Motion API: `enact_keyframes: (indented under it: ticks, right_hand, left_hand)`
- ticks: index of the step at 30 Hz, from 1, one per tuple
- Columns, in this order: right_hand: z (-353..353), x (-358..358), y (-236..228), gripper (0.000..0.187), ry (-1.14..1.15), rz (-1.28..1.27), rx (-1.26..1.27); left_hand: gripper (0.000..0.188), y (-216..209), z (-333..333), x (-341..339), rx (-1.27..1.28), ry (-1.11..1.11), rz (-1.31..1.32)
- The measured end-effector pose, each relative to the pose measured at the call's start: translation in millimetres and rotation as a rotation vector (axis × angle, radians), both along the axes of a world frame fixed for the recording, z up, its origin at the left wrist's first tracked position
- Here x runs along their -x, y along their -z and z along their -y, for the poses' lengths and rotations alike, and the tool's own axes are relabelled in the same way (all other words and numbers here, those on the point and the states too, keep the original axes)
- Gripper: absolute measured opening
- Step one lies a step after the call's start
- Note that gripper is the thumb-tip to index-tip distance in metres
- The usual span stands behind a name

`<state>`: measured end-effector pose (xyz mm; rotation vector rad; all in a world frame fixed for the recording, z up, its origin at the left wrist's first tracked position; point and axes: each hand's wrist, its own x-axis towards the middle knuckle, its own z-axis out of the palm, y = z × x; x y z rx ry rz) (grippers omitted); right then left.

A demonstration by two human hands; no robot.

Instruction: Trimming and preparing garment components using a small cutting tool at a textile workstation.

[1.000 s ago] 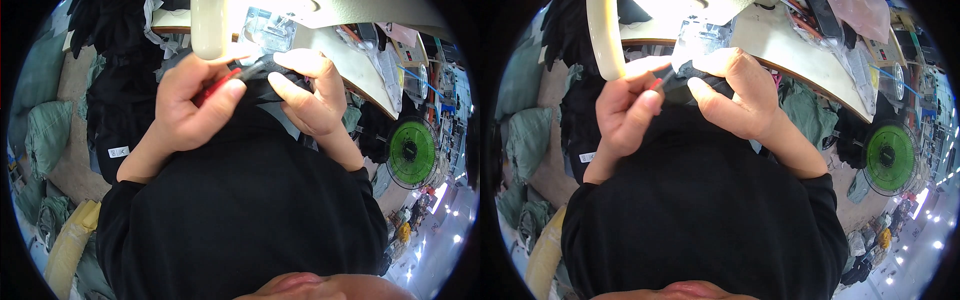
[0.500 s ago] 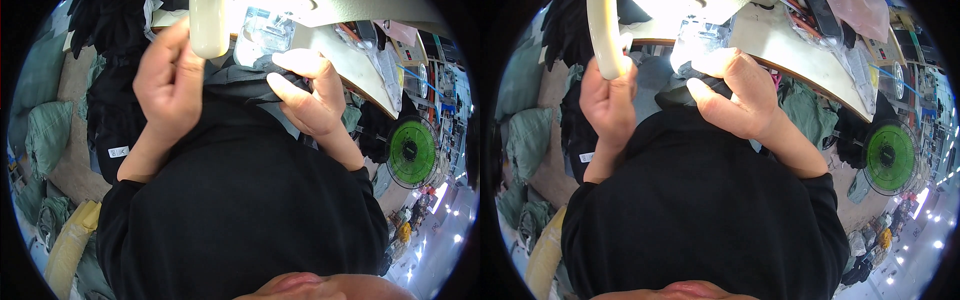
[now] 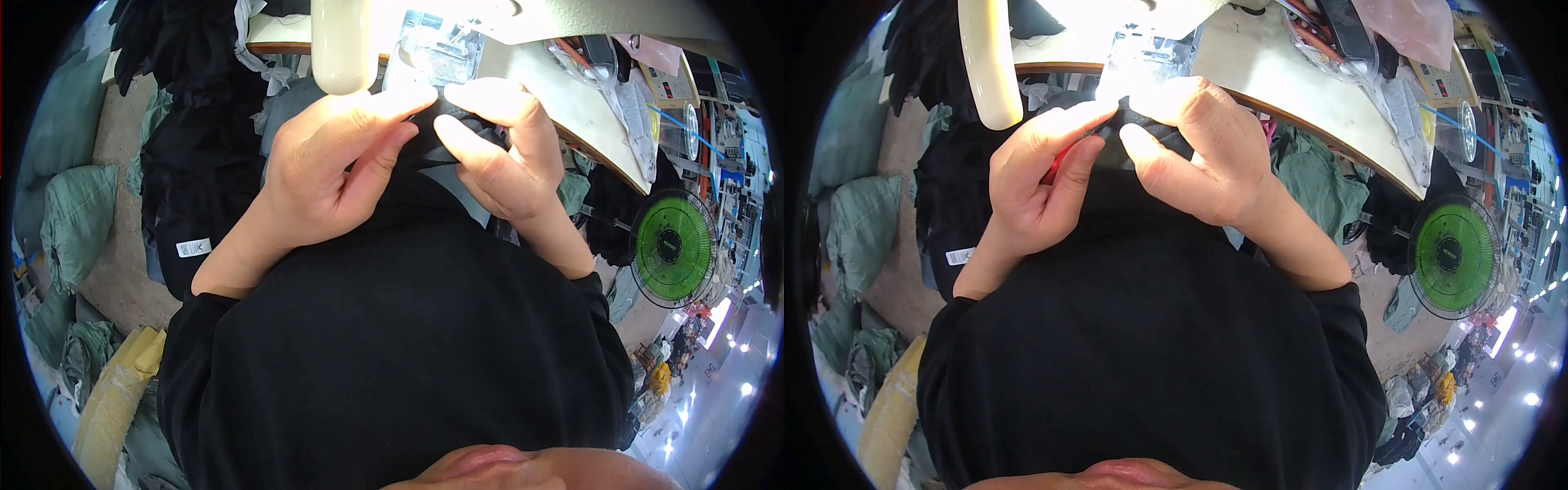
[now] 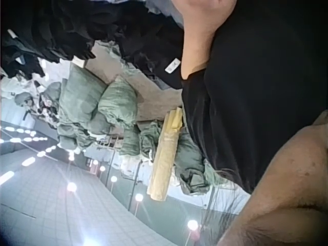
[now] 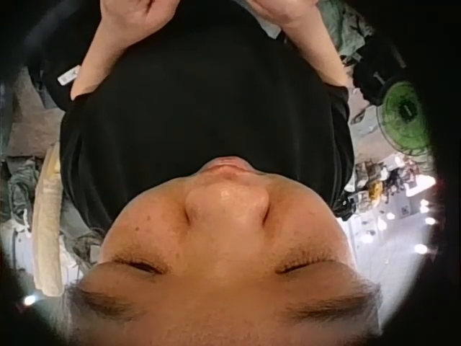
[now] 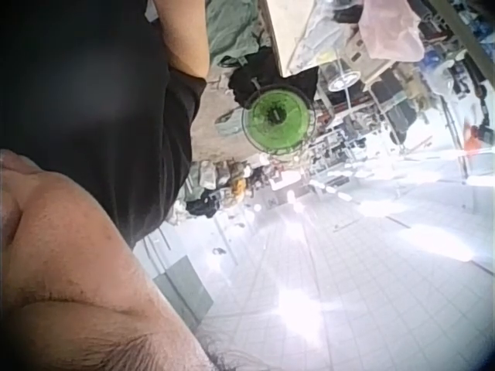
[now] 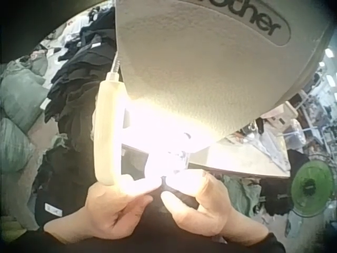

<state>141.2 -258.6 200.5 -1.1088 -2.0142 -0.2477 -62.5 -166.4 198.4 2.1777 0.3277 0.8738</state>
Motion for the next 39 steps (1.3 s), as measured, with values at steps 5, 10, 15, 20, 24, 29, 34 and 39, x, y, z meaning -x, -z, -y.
enact_keyframes:
  ticks: [5,10,15,20,24,29,34,39]
  right_hand:
    - [-9.8,0.4,0.6,0.027,-0.017,0.040,-0.145]
    - [-9.2,1.2,-0.3,0.026,0.010,0.057,-0.132]
    - [-11.9,2.3,4.3,0.027,0.011,0.075,-0.178]
    - [-14.0,2.0,7.2,0.027,0.005,0.090,-0.213]
    - [-14.4,2.4,8.5,0.025,0.010,0.119,-0.233]
    - [-13.4,2.4,10.5,0.023,0.022,0.143,-0.230]
    - [-12.0,2.1,8.3,0.027,0.018,0.120,-0.220]
    - [-13.1,4.4,8.6,0.036,0.080,-0.007,-0.169]
  left_hand:
    - [0.022,13.9,-8.5,-4.5,0.368,-0.352,0.346]
    - [0.026,7.9,-4.7,5.5,0.246,-0.081,0.151]
    - [0.031,-3.3,9.5,1.9,0.321,-0.032,0.093]
    - [0.031,-6.2,7.1,2.0,0.282,-0.037,0.039]
    - [0.030,-8.6,7.4,1.6,0.278,-0.043,0.006]
    - [0.025,-5.6,10.1,-0.4,0.378,-0.075,0.012]
    - [0.022,3.5,13.1,1.5,0.742,0.022,0.149]
    - [0.021,8.8,15.7,1.7,1.175,0.140,0.285]
